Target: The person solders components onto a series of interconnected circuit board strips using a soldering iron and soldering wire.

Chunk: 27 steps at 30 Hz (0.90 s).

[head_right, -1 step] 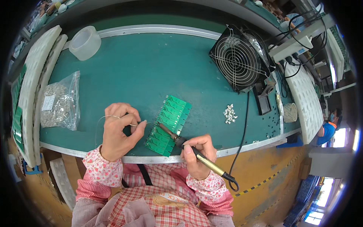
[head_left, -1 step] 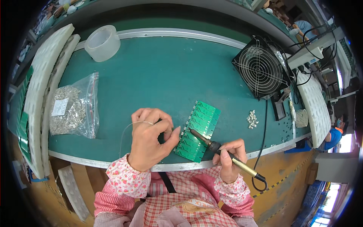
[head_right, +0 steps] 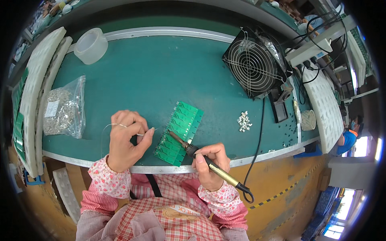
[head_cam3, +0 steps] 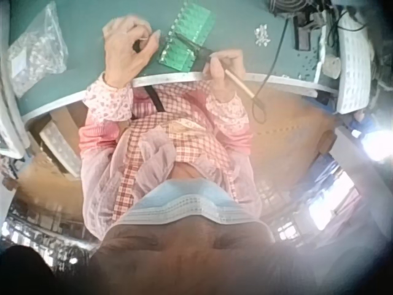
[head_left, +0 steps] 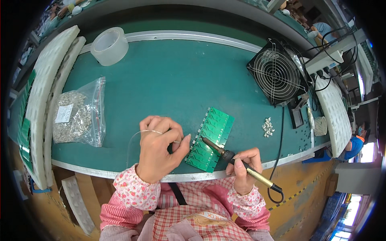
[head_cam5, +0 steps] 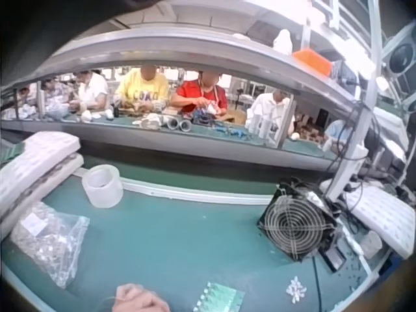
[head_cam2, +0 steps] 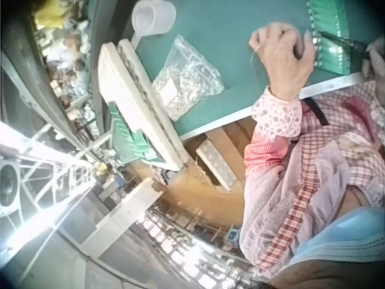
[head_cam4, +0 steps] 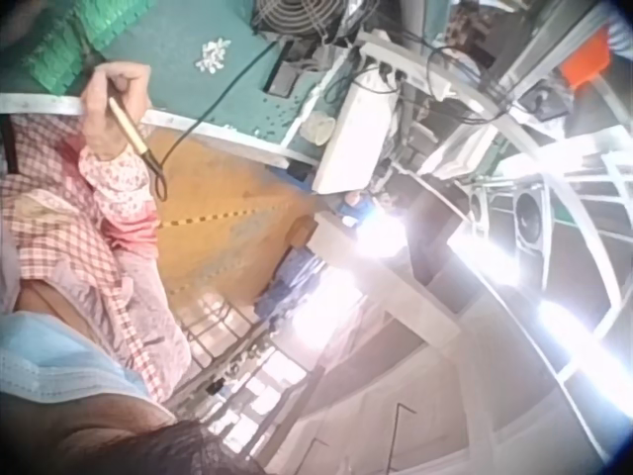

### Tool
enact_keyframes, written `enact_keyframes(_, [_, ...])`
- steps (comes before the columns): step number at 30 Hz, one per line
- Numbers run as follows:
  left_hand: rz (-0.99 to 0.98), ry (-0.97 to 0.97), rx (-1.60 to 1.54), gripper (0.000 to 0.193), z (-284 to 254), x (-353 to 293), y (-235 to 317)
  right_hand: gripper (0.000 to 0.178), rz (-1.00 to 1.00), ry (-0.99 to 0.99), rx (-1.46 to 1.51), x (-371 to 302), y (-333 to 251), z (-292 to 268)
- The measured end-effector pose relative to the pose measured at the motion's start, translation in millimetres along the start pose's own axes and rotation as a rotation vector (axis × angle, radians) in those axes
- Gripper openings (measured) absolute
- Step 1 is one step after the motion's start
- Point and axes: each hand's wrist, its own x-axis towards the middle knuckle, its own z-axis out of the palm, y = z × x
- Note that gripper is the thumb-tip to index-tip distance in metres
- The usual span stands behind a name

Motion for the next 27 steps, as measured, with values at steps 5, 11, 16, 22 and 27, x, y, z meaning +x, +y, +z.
enact_keyframes(5, [0.149,-0.103,-0.008,0.041,-5,-19,17,0.018,-0.06,0.214,0.029,0,9,-5])
enact_keyframes(11, [0.203,-0.128,0.129,0.042,10,-23,24,0.019,-0.14,0.31,0.035,3,7,-6])
enact_keyframes(16, [0.169,-0.092,0.027,0.029,9,-16,21,0.019,-0.151,0.348,0.073,1,7,-2])
enact_keyframes(22, [0.111,-0.278,-0.225,0.018,-18,22,-12,0.018,-0.059,0.203,0.062,-2,7,1])
enact_keyframes(27, [0.14,-0.36,-0.317,0.022,-8,41,-36,0.019,-0.034,0.196,0.062,-3,11,1])
